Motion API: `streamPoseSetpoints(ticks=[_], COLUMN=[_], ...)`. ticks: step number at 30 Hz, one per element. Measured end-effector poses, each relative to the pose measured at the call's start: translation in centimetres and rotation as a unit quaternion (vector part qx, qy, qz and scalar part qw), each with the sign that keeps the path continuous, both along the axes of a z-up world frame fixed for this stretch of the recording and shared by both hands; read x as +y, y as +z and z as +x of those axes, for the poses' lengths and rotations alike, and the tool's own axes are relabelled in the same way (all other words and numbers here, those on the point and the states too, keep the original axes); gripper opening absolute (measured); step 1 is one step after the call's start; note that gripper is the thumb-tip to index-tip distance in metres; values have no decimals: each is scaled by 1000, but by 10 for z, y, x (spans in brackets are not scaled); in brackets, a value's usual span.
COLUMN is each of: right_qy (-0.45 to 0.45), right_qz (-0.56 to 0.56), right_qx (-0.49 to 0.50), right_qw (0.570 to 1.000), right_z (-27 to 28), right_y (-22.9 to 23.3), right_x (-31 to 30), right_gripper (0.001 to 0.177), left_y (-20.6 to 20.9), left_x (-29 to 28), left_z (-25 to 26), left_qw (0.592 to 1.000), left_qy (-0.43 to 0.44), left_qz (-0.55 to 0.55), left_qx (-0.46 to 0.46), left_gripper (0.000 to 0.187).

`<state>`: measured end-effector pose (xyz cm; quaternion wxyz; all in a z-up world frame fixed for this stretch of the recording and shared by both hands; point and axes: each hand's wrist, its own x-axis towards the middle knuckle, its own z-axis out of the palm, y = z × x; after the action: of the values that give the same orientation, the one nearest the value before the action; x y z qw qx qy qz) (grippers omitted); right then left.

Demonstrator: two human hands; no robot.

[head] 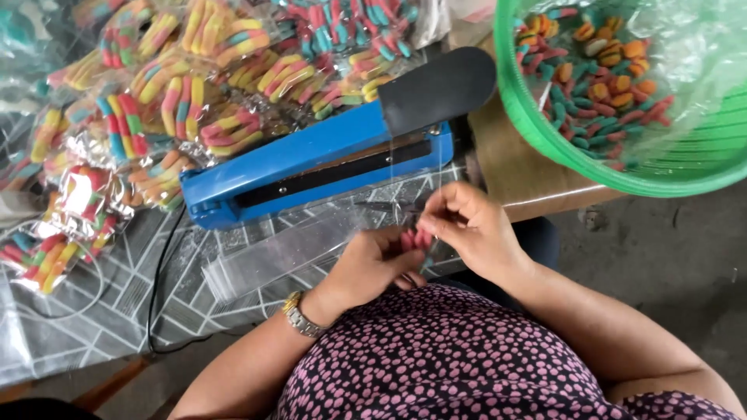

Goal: The person is manually packing gummy candies into small plastic bags and sealing them with a heat sealer.

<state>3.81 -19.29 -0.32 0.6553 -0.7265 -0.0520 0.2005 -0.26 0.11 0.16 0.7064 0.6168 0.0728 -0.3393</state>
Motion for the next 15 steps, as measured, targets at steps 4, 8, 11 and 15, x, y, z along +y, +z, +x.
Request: streamPoseSetpoints(ticks=[4,8,11,15], right_qy=[-3,65,96,96], right_qz=[-71,-165,-123,-180], right_qx=[-214,-516,-632,-654], right_qw=[974,838,759,728], right_z=[8,15,29,44], right_y=[34,87,102,155], right_x=[17,24,31,51], right_gripper=[22,7,20,17], left_y=[18,14,13,14], left_x=[25,56,61,61], left_z=[-2,-6,-4,-4], left_qw=[991,974,972,971], left_qy=[122,158,210,220], left_qz=[-33,25,37,5], left_qx=[-45,-157,-96,-96], left_gripper=[13,15,18,16])
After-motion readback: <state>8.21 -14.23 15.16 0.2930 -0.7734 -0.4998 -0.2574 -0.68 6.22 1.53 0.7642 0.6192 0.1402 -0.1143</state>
